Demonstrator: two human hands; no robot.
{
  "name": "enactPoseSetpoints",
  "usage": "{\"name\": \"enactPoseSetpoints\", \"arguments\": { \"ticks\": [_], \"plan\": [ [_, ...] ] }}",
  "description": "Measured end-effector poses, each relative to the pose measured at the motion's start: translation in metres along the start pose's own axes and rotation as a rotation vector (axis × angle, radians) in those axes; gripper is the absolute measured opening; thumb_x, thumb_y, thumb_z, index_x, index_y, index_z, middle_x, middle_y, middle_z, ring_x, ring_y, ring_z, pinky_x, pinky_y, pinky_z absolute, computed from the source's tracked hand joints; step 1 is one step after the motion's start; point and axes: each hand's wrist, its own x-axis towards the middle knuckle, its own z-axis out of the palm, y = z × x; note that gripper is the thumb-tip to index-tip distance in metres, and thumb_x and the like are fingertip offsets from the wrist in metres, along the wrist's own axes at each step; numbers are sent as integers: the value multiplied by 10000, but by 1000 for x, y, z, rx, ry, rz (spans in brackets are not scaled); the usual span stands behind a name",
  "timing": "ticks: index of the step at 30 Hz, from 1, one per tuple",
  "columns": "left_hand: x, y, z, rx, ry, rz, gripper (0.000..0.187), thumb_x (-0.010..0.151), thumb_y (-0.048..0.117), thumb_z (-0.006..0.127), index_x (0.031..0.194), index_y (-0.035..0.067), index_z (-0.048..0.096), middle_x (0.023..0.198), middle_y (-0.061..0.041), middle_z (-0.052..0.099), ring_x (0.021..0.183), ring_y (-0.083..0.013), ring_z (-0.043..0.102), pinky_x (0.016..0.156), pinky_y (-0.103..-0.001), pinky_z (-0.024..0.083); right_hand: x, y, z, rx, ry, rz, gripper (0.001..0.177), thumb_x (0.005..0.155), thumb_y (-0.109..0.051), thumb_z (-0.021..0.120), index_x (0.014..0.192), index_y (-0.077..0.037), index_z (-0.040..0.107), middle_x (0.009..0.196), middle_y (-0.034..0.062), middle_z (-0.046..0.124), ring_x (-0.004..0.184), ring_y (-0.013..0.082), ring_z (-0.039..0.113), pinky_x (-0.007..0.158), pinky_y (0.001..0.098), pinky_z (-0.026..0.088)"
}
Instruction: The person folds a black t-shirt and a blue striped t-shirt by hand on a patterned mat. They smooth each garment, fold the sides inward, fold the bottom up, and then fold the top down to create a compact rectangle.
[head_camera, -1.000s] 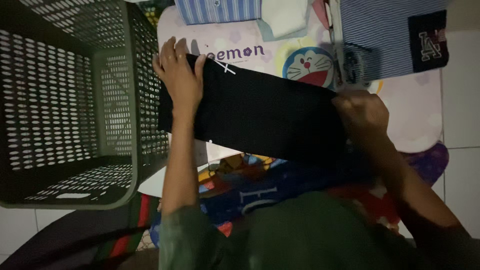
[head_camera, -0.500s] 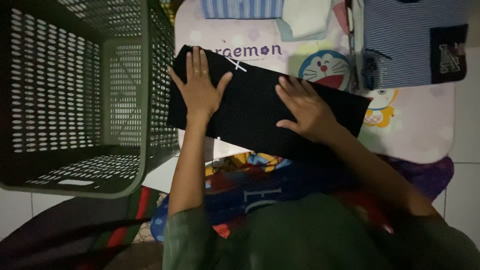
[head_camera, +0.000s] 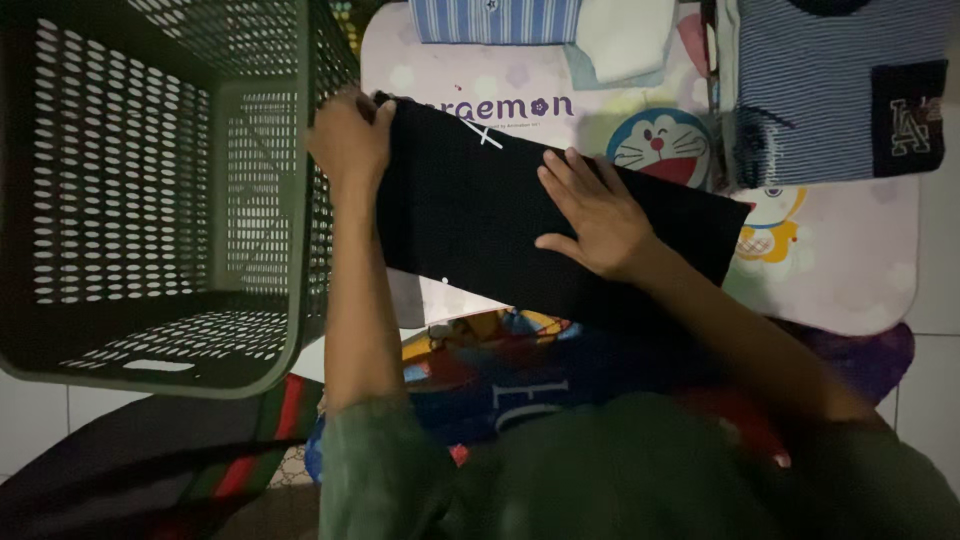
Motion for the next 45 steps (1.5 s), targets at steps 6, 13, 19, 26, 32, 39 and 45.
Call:
{"name": "enactPoseSetpoints", "arguments": {
  "ticks": [6,13,19,26,32,39,45],
  "plan": [
    [23,-5,13,-100,-79,-50,331,836,345,838,973,54,762,937,-109,774,853,-268,731,846,-448,506,45,-9,14,89,16,-108,884,1013,-647,425,1612,-18,258,1699,171,214,1586,334,151,1277,511,121],
    [33,-28,42,-107,75,27,234,901,248,808,973,31,761,939,-162,766,862,-324,723,797,-454,557,59,-13,20,-4,76,-141,932,992,-688,386,1610,-4,251,1692,175,222,1573,331,154,1269,503,93],
    [35,-37,33,-463,-10,5,378,792,167,897,1007,39,614,887,-140,734,812,-262,722,725,-400,574,58,-13,20,-33,46,-147,923,989,-694,374,1603,-13,267,1683,174,234,1565,328,165,1266,506,99],
    [14,-6,30,-107,224,75,310,799,144,892,978,38,663,859,-144,756,790,-310,721,685,-436,533,58,-16,13,14,115,-172,903,1000,-662,443,1592,9,325,1670,196,286,1553,351,235,1258,515,152],
    [-32,-11,-13,-124,256,166,247,910,158,848,1036,17,690,961,-173,762,868,-350,728,744,-442,550,77,-26,4,183,193,32,536,949,-437,723,1289,-28,657,1279,148,593,1233,323,542,1064,473,392],
    [-56,-28,-41,-218,-41,82,225,876,121,812,1057,33,714,1041,-175,732,944,-309,729,808,-393,554,122,-42,26,290,486,92,385,868,-339,841,1097,-61,706,1057,132,617,1026,315,579,907,461,439],
    [-87,-55,-66,-596,-186,183,340,946,-116,499,1240,20,599,1188,-163,703,1198,-283,695,1040,-403,541,101,-70,36,665,371,-148,185,956,-193,744,1100,-164,632,1238,63,703,1198,237,658,1062,377,481]
  ]
}}
